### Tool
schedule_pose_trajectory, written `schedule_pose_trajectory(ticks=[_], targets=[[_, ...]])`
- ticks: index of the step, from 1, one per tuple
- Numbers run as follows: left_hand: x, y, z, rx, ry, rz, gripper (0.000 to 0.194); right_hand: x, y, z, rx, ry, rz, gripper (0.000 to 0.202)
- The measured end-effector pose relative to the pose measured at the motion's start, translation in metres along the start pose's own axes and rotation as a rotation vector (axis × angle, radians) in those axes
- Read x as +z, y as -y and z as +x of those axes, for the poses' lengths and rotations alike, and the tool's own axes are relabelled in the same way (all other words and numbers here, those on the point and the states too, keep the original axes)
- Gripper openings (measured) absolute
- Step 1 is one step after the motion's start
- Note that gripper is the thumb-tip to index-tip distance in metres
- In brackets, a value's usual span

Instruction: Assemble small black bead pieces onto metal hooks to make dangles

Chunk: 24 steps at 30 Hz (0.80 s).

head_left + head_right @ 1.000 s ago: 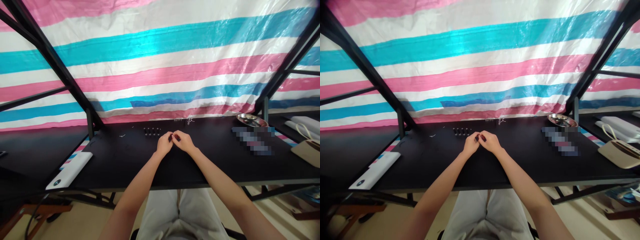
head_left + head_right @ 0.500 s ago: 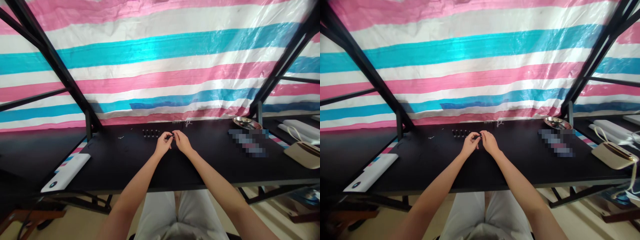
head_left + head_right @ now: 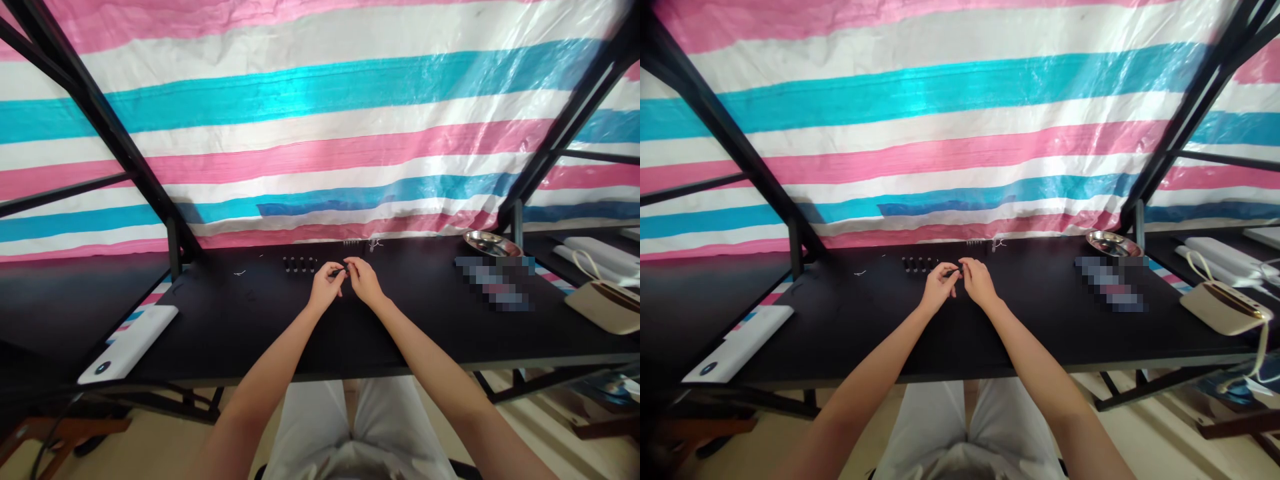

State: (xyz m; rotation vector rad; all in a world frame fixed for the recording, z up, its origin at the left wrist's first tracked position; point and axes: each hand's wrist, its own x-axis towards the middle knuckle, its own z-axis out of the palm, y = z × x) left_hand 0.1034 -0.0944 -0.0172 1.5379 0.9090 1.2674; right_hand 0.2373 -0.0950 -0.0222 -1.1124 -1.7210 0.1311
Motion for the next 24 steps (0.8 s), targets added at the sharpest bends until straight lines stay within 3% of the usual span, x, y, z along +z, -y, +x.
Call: schedule_pose_trajectory(ticks=[9, 18, 24], targets=[[0.0009, 0.0027, -0.0051, 0.062, 0.021, 0.274, 0.024, -0.0040, 0.0004, -0.0007, 0.069, -0.004, 0.086, 0.029], [0.0028, -0.0031, -0.0079, 0.096, 0.122, 0.358, 0.016, -0.0036, 0.0064, -0.0005, 0.104, 0.054, 0.175, 0.026], [0.0024, -0.0024, -0.0089, 0.152, 0.091, 0.386, 0.022, -0.0041, 0.0055, 0.0025, 0.126, -0.005, 0.134, 0.026]])
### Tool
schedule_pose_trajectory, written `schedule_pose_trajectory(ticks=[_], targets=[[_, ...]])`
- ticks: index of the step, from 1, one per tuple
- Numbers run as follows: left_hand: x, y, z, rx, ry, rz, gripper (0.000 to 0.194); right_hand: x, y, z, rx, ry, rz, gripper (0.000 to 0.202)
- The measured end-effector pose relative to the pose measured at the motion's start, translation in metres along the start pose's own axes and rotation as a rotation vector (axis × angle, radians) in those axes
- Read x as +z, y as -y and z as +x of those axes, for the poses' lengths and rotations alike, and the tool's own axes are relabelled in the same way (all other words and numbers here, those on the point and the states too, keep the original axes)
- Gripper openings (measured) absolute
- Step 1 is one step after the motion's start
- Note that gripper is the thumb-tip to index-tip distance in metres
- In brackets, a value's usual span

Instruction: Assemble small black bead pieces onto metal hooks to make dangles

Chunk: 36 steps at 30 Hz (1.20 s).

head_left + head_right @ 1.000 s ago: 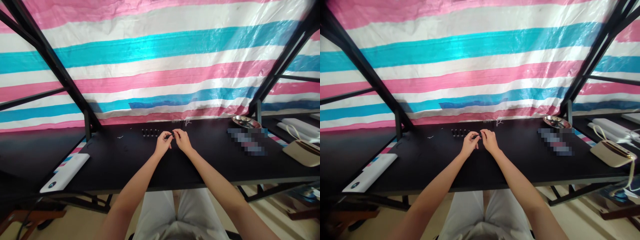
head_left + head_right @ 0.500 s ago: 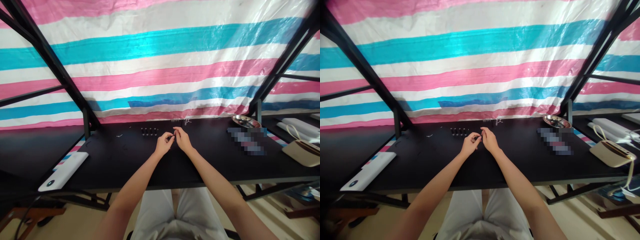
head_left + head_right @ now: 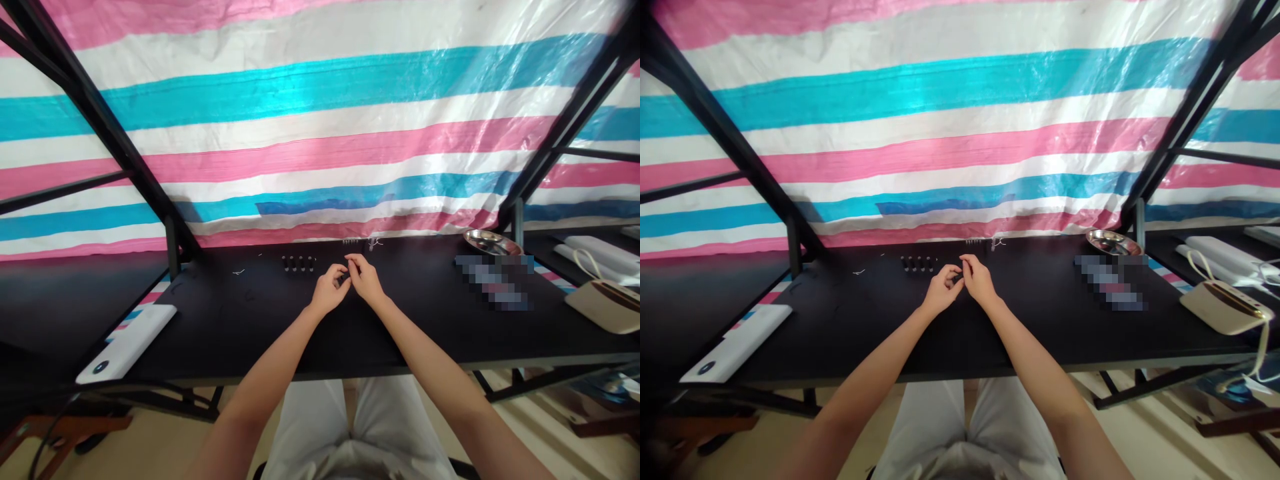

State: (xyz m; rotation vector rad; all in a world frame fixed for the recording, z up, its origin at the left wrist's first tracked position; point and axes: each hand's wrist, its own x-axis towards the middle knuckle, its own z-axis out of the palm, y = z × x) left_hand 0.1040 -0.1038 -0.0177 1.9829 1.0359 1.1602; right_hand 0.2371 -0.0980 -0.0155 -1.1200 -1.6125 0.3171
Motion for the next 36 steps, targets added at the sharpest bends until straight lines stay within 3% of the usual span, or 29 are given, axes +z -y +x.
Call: schedule_pose_trajectory(ticks=[10, 23, 36], targets=[[-0.0034, -0.0003, 0.0013, -0.018, -0.057, -0.041, 0.024, -0.0038, -0.0067, 0.0018, 0.044, -0.137, -0.055, 0.027], [-0.0022, 0.0006, 0.0027, 0.002, -0.016, -0.023, 0.018, -0.0044, -0.0070, 0.0020, 0.037, -0.131, -0.048, 0.026], [-0.0032, -0.0009, 0.0035, -0.017, -0.051, -0.023, 0.018, -0.0018, -0.0006, -0.0006, 0.050, -0.077, 0.058, 0.028]])
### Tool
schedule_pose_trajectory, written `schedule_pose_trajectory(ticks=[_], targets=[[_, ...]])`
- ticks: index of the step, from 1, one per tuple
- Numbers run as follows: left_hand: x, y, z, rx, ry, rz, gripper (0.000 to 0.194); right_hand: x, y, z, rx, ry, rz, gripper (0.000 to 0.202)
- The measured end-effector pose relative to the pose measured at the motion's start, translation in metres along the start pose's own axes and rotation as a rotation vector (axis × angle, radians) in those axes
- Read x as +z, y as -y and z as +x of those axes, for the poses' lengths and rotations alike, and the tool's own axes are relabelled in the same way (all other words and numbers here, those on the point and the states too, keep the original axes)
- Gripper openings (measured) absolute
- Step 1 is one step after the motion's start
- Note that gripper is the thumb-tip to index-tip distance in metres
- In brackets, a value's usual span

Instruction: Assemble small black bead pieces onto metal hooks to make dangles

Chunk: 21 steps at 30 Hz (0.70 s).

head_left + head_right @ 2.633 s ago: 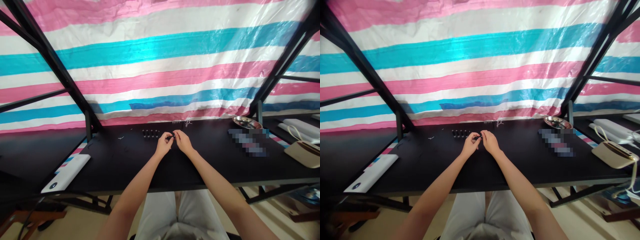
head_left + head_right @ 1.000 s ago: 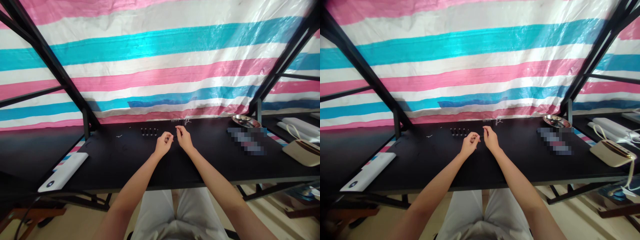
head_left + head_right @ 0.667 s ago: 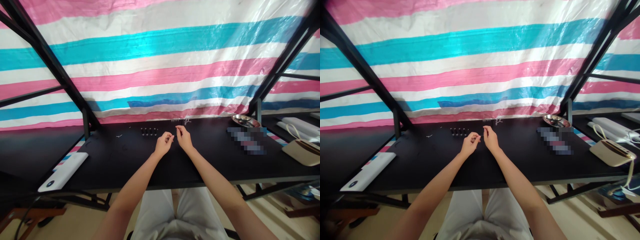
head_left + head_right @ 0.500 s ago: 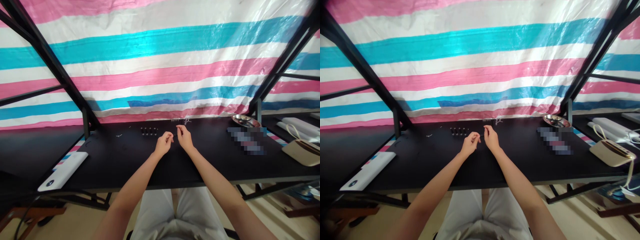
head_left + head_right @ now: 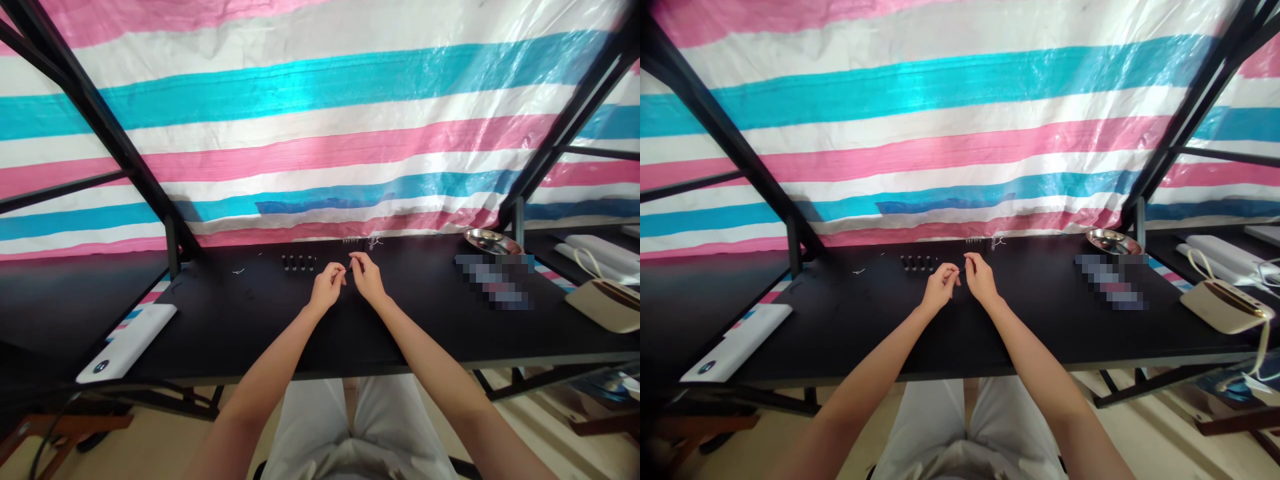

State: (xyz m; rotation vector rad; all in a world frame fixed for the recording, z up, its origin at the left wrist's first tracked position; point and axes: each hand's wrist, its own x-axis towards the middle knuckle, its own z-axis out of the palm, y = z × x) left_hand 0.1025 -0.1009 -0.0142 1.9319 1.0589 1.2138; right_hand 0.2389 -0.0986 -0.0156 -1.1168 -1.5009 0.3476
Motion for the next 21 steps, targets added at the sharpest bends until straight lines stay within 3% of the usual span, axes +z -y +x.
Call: schedule_pose_trajectory(ticks=[11, 21], targets=[[-0.0002, 0.0024, 0.0010, 0.002, -0.007, -0.024, 0.018, 0.0022, -0.0029, 0.0004, 0.091, -0.004, 0.356, 0.030], [-0.0002, 0.0055, 0.0012, 0.012, -0.016, 0.025, 0.020, 0.0032, -0.0031, 0.0002, 0.115, 0.031, 0.433, 0.028]])
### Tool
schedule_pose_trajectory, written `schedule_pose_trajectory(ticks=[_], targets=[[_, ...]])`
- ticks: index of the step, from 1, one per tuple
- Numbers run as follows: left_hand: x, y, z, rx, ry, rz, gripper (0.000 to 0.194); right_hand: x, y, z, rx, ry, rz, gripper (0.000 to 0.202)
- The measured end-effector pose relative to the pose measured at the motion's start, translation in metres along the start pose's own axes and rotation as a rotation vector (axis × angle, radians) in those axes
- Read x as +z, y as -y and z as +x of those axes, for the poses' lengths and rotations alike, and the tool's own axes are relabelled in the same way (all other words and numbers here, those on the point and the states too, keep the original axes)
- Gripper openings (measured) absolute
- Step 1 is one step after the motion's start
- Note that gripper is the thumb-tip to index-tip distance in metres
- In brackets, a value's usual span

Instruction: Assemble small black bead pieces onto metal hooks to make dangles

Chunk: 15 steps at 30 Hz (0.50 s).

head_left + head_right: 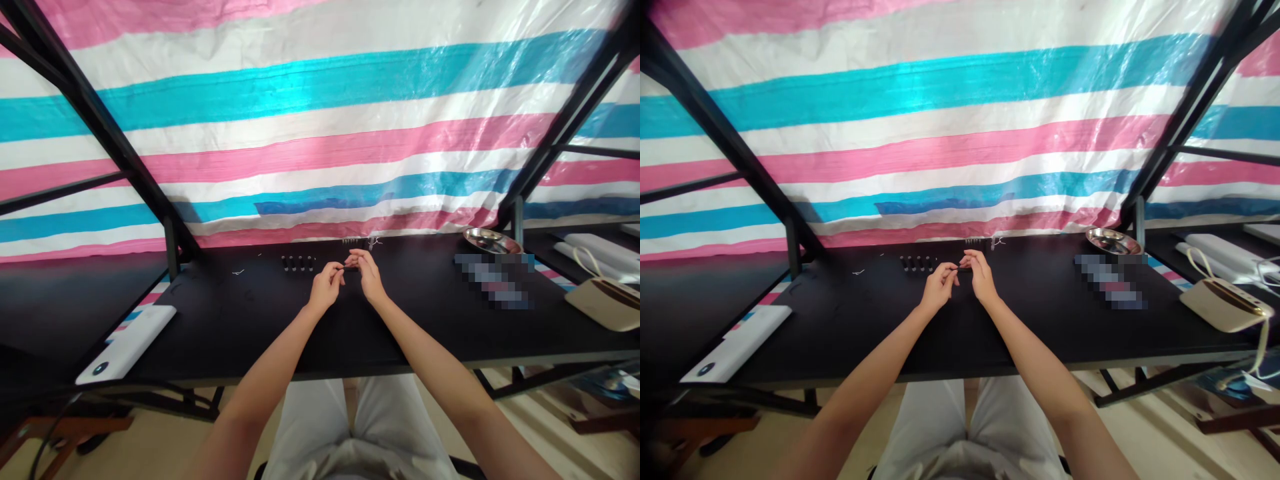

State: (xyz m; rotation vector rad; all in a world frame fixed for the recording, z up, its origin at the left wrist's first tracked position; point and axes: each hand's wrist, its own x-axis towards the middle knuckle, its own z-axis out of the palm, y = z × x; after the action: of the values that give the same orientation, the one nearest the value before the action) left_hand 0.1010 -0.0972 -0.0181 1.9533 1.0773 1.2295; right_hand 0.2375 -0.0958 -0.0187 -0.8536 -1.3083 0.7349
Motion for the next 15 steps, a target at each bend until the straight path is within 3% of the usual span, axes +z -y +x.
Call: schedule_pose_trajectory(ticks=[9, 15], targets=[[-0.0008, -0.0001, -0.0006, 0.018, 0.014, 0.026, 0.021, 0.0015, -0.0002, 0.0004, -0.023, 0.060, -0.051, 0.024], [-0.0032, -0.0032, 0.0001, 0.014, 0.003, 0.033, 0.019, 0.0075, -0.0085, -0.0036, 0.028, 0.203, -0.139, 0.027]])
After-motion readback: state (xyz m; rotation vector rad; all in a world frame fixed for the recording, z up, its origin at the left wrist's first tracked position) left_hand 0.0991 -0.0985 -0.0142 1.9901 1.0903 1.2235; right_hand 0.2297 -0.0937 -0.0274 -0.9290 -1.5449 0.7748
